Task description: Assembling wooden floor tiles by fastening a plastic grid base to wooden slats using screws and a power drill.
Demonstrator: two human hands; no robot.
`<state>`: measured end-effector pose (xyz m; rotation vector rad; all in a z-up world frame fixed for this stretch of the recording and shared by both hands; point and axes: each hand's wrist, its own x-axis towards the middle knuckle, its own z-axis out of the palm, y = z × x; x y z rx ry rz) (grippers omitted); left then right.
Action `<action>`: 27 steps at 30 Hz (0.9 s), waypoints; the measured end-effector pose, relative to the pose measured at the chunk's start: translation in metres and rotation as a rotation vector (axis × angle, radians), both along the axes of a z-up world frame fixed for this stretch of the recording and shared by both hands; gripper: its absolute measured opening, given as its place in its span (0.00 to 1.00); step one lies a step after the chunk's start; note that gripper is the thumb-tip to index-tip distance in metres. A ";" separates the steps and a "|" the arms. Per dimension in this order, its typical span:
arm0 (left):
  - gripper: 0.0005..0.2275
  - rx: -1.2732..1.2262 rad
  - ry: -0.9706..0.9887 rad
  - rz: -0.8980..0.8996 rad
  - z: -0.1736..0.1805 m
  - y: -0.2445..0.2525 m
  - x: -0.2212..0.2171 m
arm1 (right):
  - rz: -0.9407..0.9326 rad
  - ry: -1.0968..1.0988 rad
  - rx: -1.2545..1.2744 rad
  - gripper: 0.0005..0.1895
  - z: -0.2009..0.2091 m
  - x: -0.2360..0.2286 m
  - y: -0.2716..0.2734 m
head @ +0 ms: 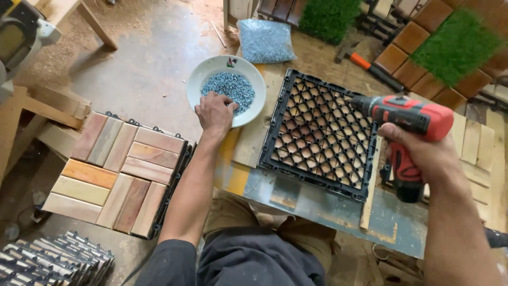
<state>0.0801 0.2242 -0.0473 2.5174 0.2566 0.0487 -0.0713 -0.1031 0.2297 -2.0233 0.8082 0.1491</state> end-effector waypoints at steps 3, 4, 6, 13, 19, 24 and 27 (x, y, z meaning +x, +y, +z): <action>0.06 -0.061 -0.179 0.012 -0.014 0.004 0.002 | -0.030 -0.035 0.093 0.20 -0.024 -0.018 -0.004; 0.06 -0.058 -0.181 0.005 -0.005 0.005 -0.001 | -0.037 -0.037 0.097 0.20 -0.029 -0.023 -0.004; 0.06 -0.171 -0.272 -0.009 0.010 0.007 -0.009 | 0.052 -0.138 0.075 0.21 -0.038 -0.035 -0.007; 0.06 -0.152 -0.571 0.018 0.026 -0.007 -0.005 | 0.120 -0.290 0.201 0.43 -0.054 -0.057 -0.006; 0.11 -1.129 0.050 0.086 0.082 -0.070 -0.044 | 0.278 -0.473 0.340 0.44 -0.095 -0.065 -0.021; 0.12 -1.906 0.546 -0.001 0.052 -0.143 -0.056 | 0.279 -0.623 0.537 0.38 -0.105 -0.065 -0.009; 0.13 -1.998 0.537 0.004 0.002 -0.186 -0.055 | 0.268 -0.605 0.482 0.38 -0.101 -0.067 -0.015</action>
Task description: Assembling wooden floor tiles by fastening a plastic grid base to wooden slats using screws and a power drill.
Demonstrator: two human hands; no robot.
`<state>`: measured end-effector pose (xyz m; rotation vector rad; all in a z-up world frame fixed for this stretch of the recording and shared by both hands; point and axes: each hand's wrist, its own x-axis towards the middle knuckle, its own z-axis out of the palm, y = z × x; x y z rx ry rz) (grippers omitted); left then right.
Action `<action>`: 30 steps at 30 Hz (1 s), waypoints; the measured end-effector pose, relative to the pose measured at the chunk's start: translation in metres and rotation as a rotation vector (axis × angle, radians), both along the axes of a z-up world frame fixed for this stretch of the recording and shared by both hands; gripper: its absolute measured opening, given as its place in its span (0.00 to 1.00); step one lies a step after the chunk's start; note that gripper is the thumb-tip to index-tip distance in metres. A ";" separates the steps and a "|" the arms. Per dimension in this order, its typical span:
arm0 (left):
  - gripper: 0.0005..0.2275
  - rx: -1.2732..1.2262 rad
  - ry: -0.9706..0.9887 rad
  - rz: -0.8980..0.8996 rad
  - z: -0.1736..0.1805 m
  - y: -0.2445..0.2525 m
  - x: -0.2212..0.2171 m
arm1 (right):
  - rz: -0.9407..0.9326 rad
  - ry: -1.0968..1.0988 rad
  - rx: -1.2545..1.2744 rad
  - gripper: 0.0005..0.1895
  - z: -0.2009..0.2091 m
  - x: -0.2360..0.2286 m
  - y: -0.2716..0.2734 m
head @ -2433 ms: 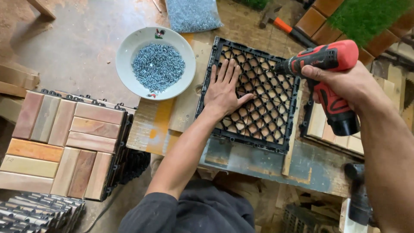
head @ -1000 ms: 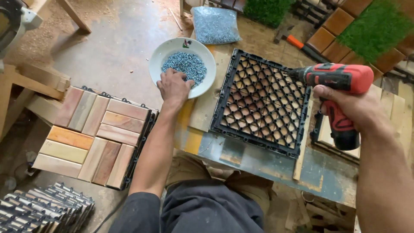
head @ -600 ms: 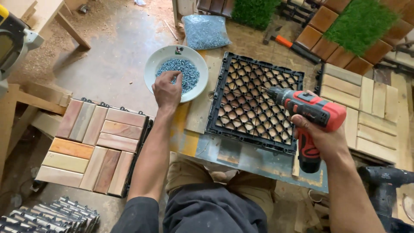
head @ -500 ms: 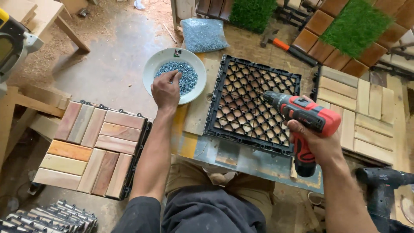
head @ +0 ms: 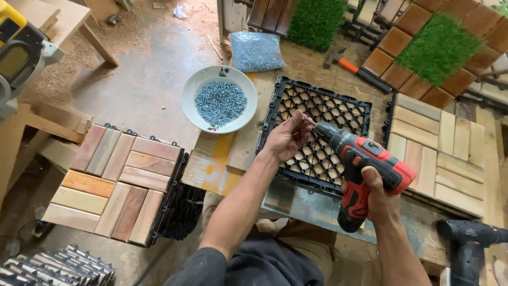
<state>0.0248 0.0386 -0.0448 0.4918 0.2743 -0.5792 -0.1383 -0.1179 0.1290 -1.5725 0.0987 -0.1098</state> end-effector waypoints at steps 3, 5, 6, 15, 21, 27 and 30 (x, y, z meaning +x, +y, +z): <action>0.13 -0.076 0.030 -0.009 0.002 -0.011 -0.005 | -0.030 0.025 -0.055 0.39 -0.002 -0.003 -0.002; 0.13 -0.079 0.020 -0.010 -0.001 -0.016 -0.003 | -0.049 0.045 -0.080 0.39 -0.006 -0.008 -0.004; 0.13 -0.084 0.007 -0.010 -0.002 -0.018 -0.004 | -0.067 0.062 -0.108 0.39 -0.007 -0.012 -0.005; 0.16 0.230 -0.028 -0.153 0.045 0.007 -0.016 | -0.113 0.171 -0.416 0.42 0.009 -0.019 -0.011; 0.48 1.216 -0.640 -0.072 0.057 0.012 -0.004 | -0.036 0.354 -0.602 0.39 0.065 0.028 -0.005; 0.54 2.035 -1.290 -0.554 0.007 0.004 0.023 | -0.126 0.601 -0.553 0.25 0.088 0.090 0.003; 0.54 2.025 -1.284 -0.520 0.002 0.001 0.027 | -0.077 0.640 -0.630 0.22 0.090 0.113 0.008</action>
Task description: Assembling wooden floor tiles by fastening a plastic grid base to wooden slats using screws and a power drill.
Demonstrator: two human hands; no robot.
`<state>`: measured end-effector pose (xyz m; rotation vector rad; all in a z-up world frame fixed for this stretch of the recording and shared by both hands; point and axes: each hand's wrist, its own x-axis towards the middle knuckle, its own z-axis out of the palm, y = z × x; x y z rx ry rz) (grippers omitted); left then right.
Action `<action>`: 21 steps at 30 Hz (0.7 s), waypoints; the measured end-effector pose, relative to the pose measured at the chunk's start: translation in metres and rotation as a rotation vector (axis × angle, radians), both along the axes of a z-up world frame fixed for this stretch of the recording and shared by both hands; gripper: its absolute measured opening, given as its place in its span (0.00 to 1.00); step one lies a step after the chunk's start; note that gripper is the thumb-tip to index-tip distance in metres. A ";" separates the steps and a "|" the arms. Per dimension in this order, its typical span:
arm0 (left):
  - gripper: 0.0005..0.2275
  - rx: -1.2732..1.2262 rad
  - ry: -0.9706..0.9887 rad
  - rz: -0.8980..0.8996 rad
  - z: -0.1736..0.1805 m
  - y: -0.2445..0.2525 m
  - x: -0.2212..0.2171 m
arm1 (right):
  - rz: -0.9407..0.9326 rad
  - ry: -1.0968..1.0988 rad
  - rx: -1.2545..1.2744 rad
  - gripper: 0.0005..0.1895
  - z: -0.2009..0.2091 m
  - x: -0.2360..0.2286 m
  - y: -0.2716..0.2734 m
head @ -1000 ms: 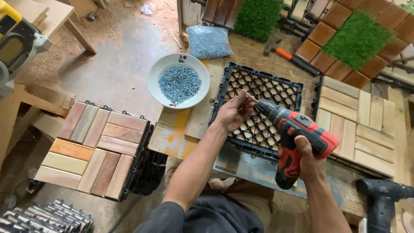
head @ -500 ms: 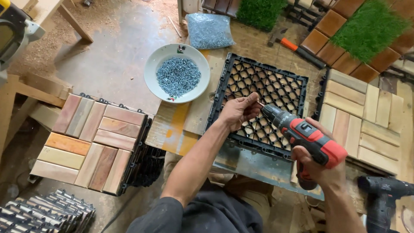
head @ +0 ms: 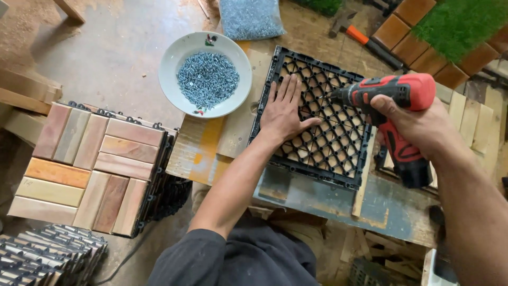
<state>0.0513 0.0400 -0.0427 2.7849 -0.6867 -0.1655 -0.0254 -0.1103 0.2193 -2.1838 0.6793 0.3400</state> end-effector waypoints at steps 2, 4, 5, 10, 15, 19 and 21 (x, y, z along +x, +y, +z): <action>0.55 -0.008 -0.019 0.008 -0.007 -0.002 -0.001 | 0.029 0.009 -0.018 0.20 0.001 0.008 0.007; 0.55 -0.013 -0.040 0.015 -0.010 -0.003 0.001 | 0.059 0.016 -0.032 0.19 -0.001 0.016 0.011; 0.55 -0.015 -0.063 0.020 -0.011 -0.003 0.000 | 0.070 0.017 -0.044 0.18 -0.005 0.019 0.010; 0.54 -0.029 -0.136 0.045 -0.014 -0.004 -0.004 | 0.122 0.058 -0.056 0.14 -0.009 0.046 0.007; 0.55 -0.046 -0.175 0.053 -0.013 -0.005 -0.005 | 0.259 0.101 -0.132 0.16 -0.012 0.068 0.003; 0.52 -0.066 -0.155 0.050 -0.017 -0.002 -0.002 | 0.309 0.103 -0.098 0.14 -0.014 0.078 0.005; 0.29 -0.576 -0.059 0.049 -0.015 0.004 0.003 | 0.301 0.181 -0.180 0.16 -0.012 0.080 0.010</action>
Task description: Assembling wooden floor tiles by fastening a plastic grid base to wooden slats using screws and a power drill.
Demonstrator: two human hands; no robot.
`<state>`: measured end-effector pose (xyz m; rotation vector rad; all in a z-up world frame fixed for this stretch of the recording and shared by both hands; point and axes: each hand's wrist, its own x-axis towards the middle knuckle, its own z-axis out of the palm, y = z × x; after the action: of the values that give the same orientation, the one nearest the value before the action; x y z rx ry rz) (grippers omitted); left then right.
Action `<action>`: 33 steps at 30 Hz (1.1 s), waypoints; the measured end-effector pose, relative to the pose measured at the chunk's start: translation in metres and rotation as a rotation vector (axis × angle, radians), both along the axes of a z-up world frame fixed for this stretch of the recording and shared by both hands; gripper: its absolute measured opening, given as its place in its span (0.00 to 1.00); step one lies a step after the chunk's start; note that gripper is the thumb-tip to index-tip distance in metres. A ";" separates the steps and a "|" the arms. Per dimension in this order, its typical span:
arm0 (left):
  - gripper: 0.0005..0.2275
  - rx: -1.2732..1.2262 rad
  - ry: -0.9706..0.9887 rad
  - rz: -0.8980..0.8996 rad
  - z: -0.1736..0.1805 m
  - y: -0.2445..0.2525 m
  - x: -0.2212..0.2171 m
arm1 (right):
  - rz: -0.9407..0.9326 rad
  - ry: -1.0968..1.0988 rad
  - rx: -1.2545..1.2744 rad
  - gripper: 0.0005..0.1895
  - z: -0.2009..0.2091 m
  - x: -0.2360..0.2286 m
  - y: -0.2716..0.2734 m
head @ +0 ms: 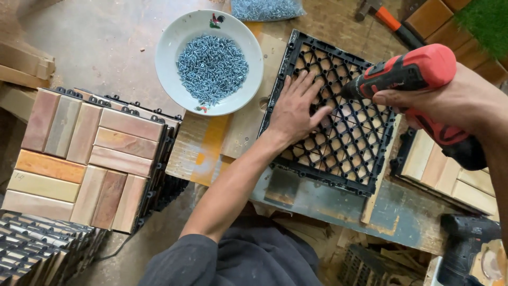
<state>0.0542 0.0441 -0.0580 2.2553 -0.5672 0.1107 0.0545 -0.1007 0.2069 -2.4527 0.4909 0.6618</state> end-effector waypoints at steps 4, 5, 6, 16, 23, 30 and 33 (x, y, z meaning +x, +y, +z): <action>0.17 -0.255 -0.189 0.118 0.024 0.054 0.017 | 0.143 0.071 -0.148 0.19 0.007 0.007 0.005; 0.17 -0.120 -0.180 0.291 0.026 0.071 0.020 | 0.224 0.144 -0.287 0.22 0.012 0.006 0.012; 0.16 0.016 -0.175 0.465 0.030 0.088 0.025 | 0.298 0.209 -0.419 0.24 0.017 0.006 0.019; 0.05 0.191 0.252 0.614 0.017 0.174 0.032 | 0.144 0.022 -0.175 0.21 0.022 -0.052 0.016; 0.05 -0.101 -0.011 0.600 0.005 0.178 0.024 | -0.161 -0.209 0.097 0.22 0.012 -0.119 0.005; 0.02 -0.103 -0.183 0.686 -0.013 0.177 0.034 | -0.245 -0.444 0.398 0.33 -0.038 -0.172 -0.004; 0.02 -0.266 -0.209 0.610 0.009 0.165 0.025 | -0.249 -0.504 0.525 0.25 -0.057 -0.177 -0.012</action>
<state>0.0795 0.2094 -0.0489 2.0922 0.0520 0.6905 -0.1225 -0.1132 0.1501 -1.9160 0.3532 0.0413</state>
